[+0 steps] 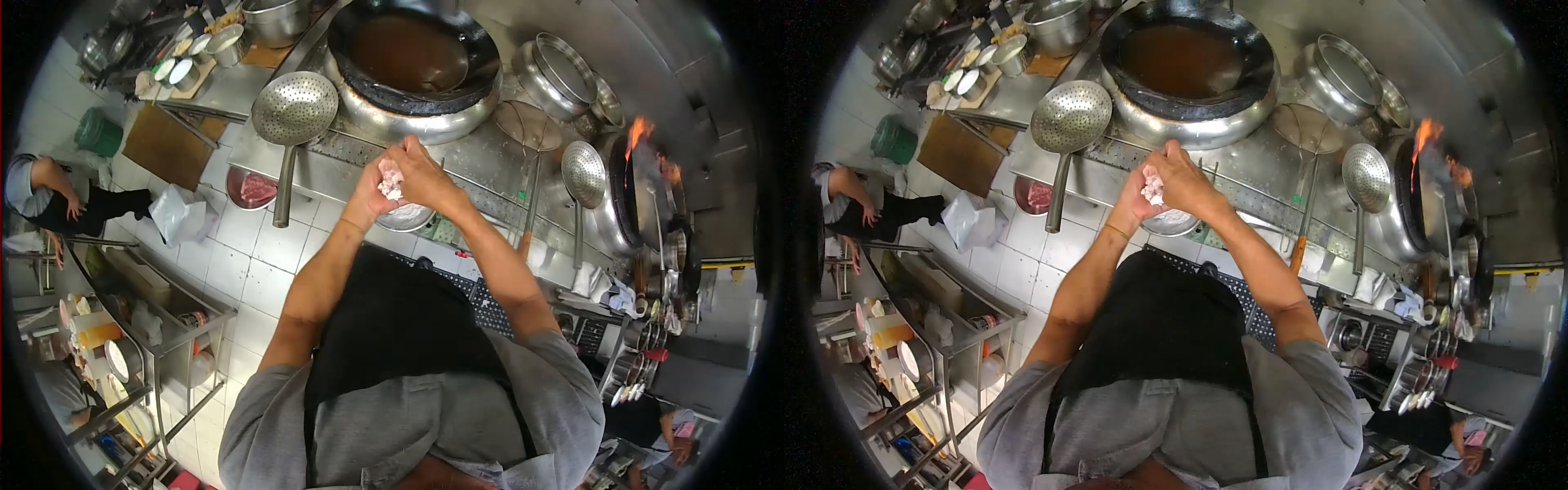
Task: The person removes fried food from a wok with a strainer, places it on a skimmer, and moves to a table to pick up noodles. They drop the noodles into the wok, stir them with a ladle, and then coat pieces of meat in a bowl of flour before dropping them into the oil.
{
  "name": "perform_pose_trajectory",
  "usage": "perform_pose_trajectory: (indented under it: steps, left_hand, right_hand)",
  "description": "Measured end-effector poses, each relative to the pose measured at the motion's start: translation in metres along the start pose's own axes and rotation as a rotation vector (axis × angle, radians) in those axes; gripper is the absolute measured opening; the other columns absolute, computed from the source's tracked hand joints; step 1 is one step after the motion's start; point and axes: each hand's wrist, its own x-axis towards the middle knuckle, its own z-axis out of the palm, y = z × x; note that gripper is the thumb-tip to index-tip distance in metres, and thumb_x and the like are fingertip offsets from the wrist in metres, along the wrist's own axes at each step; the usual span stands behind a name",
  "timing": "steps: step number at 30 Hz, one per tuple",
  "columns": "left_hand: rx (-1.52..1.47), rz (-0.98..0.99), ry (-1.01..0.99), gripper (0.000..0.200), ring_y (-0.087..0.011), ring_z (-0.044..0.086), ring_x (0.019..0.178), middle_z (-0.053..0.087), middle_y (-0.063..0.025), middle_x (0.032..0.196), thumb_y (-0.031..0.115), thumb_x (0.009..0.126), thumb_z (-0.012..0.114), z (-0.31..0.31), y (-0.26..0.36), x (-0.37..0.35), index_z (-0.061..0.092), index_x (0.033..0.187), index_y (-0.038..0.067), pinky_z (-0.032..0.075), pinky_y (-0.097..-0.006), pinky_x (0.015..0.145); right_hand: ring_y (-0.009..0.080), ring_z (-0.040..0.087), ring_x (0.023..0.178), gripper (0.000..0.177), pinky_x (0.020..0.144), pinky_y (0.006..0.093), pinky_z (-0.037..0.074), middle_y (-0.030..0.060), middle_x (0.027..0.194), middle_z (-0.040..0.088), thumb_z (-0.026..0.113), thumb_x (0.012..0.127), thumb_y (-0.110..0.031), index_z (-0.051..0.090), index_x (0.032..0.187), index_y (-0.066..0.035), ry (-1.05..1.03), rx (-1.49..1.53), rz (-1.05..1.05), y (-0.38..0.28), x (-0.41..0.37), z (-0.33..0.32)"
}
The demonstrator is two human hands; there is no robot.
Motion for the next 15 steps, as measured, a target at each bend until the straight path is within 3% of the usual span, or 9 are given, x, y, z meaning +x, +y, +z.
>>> perform_pose_trajectory:
  steps: [2, 3, 6, 7, 10, 12, 14, 15]
  left_hand:
    - [0.014, 0.058, 0.062, 0.029, -0.0248, 0.064, 0.090, 0.066, -0.0041, 0.099, 0.040, 0.092, 0.045, -0.015, -0.009, 0.002, 0.063, 0.099, 0.018, 0.052, -0.0476, 0.080]
    - [-0.011, 0.094, 0.105, 0.026, -0.0246, 0.064, 0.088, 0.066, -0.0058, 0.096, 0.034, 0.092, 0.046, -0.012, -0.014, 0.000, 0.063, 0.098, 0.014, 0.053, -0.0445, 0.079]
    - [-0.077, 0.246, -0.025, 0.024, -0.0246, 0.063, 0.089, 0.065, -0.0082, 0.095, 0.026, 0.092, 0.047, -0.035, -0.016, 0.016, 0.062, 0.096, 0.009, 0.054, -0.0405, 0.079]
    - [-0.070, 0.250, -0.019, 0.024, -0.0246, 0.063, 0.089, 0.065, -0.0082, 0.095, 0.026, 0.092, 0.047, -0.037, -0.018, 0.017, 0.062, 0.096, 0.009, 0.054, -0.0405, 0.079]
    - [0.009, 0.321, -0.023, 0.022, -0.0254, 0.063, 0.088, 0.064, -0.0103, 0.094, 0.020, 0.093, 0.046, -0.006, -0.023, 0.000, 0.060, 0.095, 0.004, 0.054, -0.0374, 0.079]
    - [0.051, 0.264, 0.119, 0.021, -0.0265, 0.063, 0.088, 0.064, -0.0108, 0.095, 0.019, 0.093, 0.045, 0.023, -0.025, -0.015, 0.059, 0.096, 0.004, 0.053, -0.0373, 0.080]
    - [0.055, 0.282, 0.089, 0.022, -0.0270, 0.062, 0.088, 0.064, -0.0113, 0.094, 0.019, 0.093, 0.044, 0.007, -0.017, -0.010, 0.059, 0.096, 0.004, 0.053, -0.0397, 0.081]
    - [0.043, 0.303, 0.057, 0.023, -0.0275, 0.062, 0.089, 0.064, -0.0117, 0.094, 0.019, 0.093, 0.043, 0.005, -0.012, -0.011, 0.059, 0.096, 0.005, 0.052, -0.0421, 0.082]
  right_hand:
    - [0.0374, 0.047, 0.106, 0.051, 0.092, 0.0399, 0.040, 0.0195, 0.108, 0.044, 0.061, 0.065, 0.006, 0.051, 0.115, 0.000, 0.068, -0.001, 0.015, 0.012, -0.008, 0.004]
    - [0.0400, 0.046, 0.109, 0.051, 0.092, 0.0400, 0.041, 0.0229, 0.115, 0.044, 0.067, 0.069, -0.005, 0.052, 0.118, -0.001, 0.103, 0.030, -0.022, 0.019, -0.014, 0.007]
    - [0.0415, 0.044, 0.114, 0.054, 0.097, 0.0429, 0.037, 0.0249, 0.120, 0.043, 0.067, 0.073, -0.015, 0.050, 0.122, -0.002, 0.161, 0.132, -0.022, 0.021, -0.033, 0.030]
    - [0.0405, 0.045, 0.111, 0.050, 0.096, 0.0466, 0.035, 0.0215, 0.120, 0.045, 0.064, 0.078, -0.022, 0.051, 0.122, -0.003, 0.292, -0.033, -0.074, 0.016, -0.037, 0.041]
    - [0.0391, 0.046, 0.109, 0.045, 0.095, 0.0476, 0.035, 0.0172, 0.119, 0.049, 0.061, 0.082, -0.021, 0.052, 0.122, -0.004, 0.347, -0.003, 0.003, 0.009, -0.035, 0.047]
    - [0.0377, 0.047, 0.107, 0.042, 0.093, 0.0469, 0.036, 0.0163, 0.118, 0.050, 0.059, 0.083, -0.020, 0.052, 0.122, -0.004, 0.286, -0.025, -0.030, 0.002, -0.033, 0.041]
    - [0.0363, 0.048, 0.104, 0.039, 0.091, 0.0462, 0.037, 0.0153, 0.116, 0.051, 0.058, 0.085, -0.019, 0.053, 0.121, -0.004, 0.236, -0.054, -0.052, 0.007, -0.027, 0.035]
    - [0.0362, 0.049, 0.102, 0.036, 0.089, 0.0457, 0.038, 0.0160, 0.113, 0.051, 0.057, 0.085, -0.017, 0.053, 0.118, -0.003, 0.261, 0.145, -0.130, 0.013, -0.022, 0.033]
